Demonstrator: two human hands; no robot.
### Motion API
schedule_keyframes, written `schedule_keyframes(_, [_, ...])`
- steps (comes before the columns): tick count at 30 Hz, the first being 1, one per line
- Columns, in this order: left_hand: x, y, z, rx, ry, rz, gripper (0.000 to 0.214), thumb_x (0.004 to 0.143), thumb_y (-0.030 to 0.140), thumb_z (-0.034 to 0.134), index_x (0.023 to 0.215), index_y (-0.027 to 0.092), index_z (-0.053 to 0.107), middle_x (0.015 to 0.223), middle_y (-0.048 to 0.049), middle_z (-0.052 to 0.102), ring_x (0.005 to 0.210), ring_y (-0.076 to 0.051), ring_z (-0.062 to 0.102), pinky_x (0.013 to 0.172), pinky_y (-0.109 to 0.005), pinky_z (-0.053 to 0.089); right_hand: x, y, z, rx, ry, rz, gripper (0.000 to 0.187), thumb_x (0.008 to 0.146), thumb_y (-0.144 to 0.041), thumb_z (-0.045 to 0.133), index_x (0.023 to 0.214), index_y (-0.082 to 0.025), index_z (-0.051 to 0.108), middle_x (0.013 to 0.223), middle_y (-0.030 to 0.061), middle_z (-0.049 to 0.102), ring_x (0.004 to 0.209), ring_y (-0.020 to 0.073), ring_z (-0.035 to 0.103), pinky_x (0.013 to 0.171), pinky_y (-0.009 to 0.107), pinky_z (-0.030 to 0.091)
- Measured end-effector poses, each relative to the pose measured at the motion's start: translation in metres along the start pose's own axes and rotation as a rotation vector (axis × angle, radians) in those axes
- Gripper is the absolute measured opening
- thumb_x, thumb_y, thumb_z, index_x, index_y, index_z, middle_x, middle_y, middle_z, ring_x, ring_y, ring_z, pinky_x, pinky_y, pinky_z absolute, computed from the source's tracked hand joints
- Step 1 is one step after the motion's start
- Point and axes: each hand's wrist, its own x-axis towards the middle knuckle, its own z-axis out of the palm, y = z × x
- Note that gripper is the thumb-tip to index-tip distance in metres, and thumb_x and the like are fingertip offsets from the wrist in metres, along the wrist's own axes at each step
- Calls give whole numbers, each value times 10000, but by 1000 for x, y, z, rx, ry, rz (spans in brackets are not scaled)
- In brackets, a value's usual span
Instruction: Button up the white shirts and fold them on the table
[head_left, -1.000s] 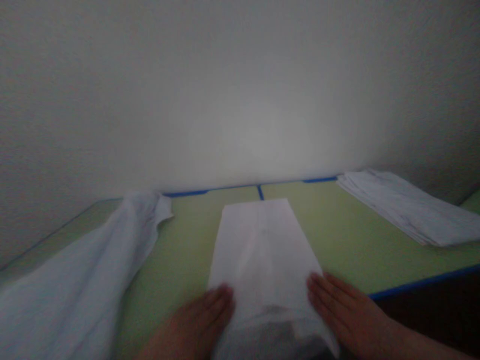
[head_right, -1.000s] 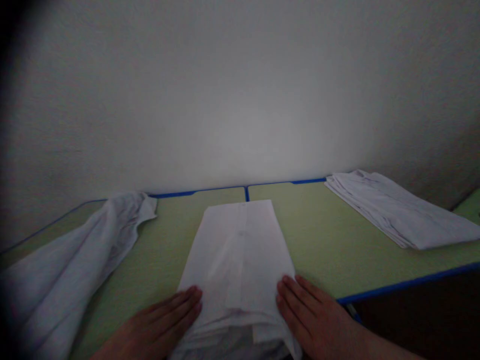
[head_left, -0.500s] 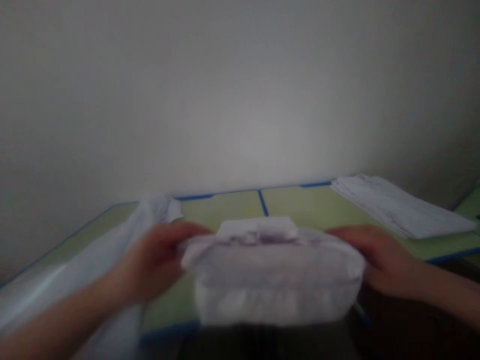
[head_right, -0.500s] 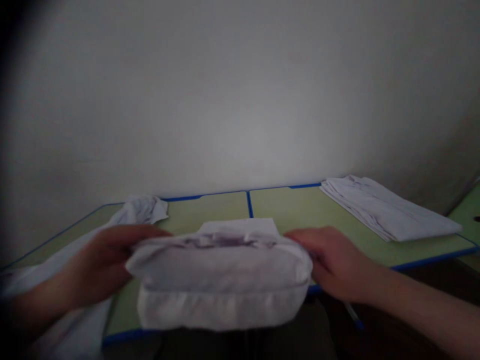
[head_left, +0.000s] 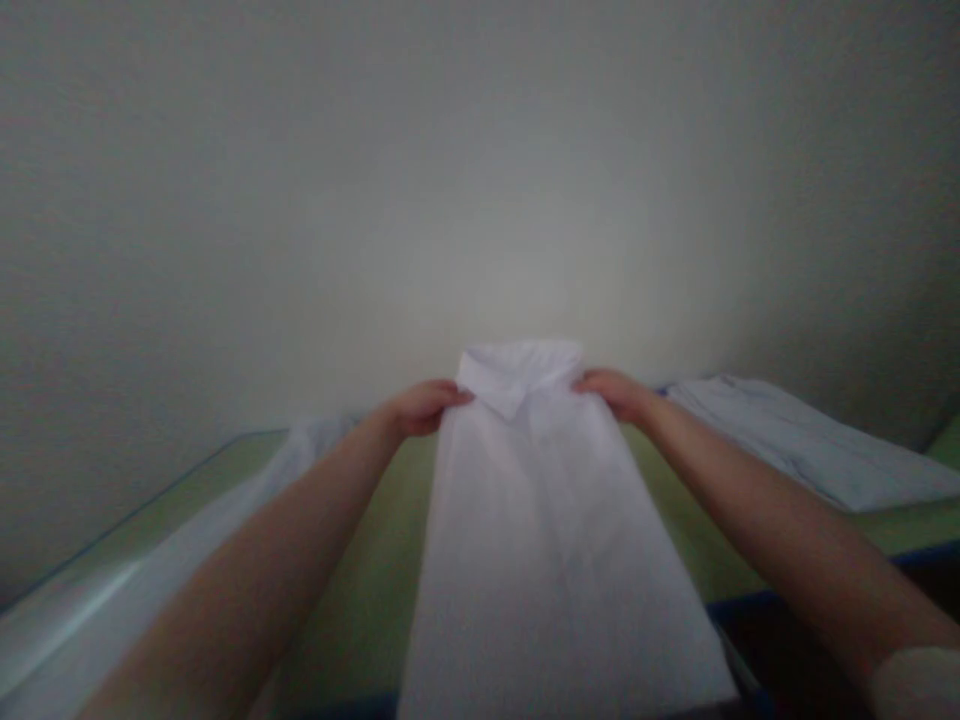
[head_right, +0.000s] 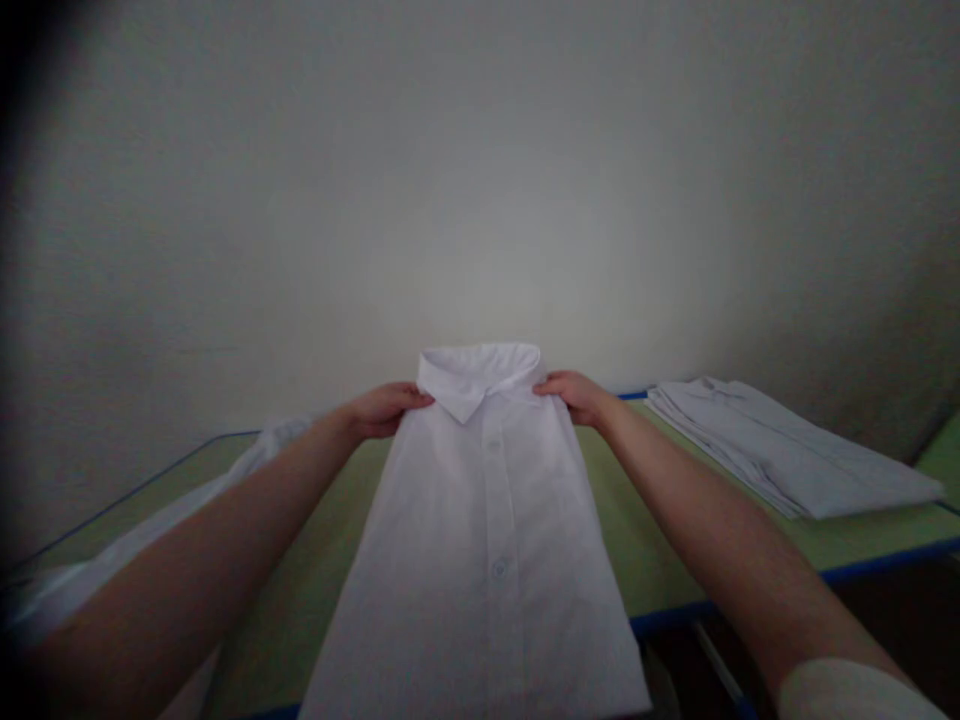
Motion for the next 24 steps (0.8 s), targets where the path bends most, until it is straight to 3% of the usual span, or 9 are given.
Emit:
schedule_keyframes(3, [21,-71,-5,89,111,-247,339,650,347,682,872,95,640,937,-148,680,844,-221,636,744,-320,507,23,67,5,-262,27,132,183,718,-190,580,864,-95,636,807,102,694,689,155,639,636,248,508])
schedule_keyframes(6, [34,-103,-12,258,228,-354,248,650,311,649,810,121,645,866,-102,684,751,-187,630,633,-268,490,38,99,7,-436,94,168,164,703,-223,610,806,-100,643,730,70,680,647,144,612,574,222,467])
schedule_keyframes(14, [42,-92,-43,518,373,-440,123,632,251,612,654,131,628,555,-32,587,597,-153,568,537,-230,411,63,88,-15,-679,274,164,132,604,-254,679,641,-136,632,671,46,630,736,151,574,582,195,388])
schedule_keyframes(20, [33,-104,-24,510,289,-506,100,634,197,573,560,130,569,502,-32,554,505,-131,540,492,-237,433,49,88,-2,-559,158,343,112,598,-95,622,512,-126,556,436,0,517,442,88,491,435,185,372])
schedule_keyframes(24, [35,-103,-14,510,286,-497,79,646,189,546,594,132,563,485,-3,511,452,-106,495,455,-224,413,48,90,7,-413,147,390,232,613,-51,629,487,-139,455,377,-50,419,374,46,401,379,158,326])
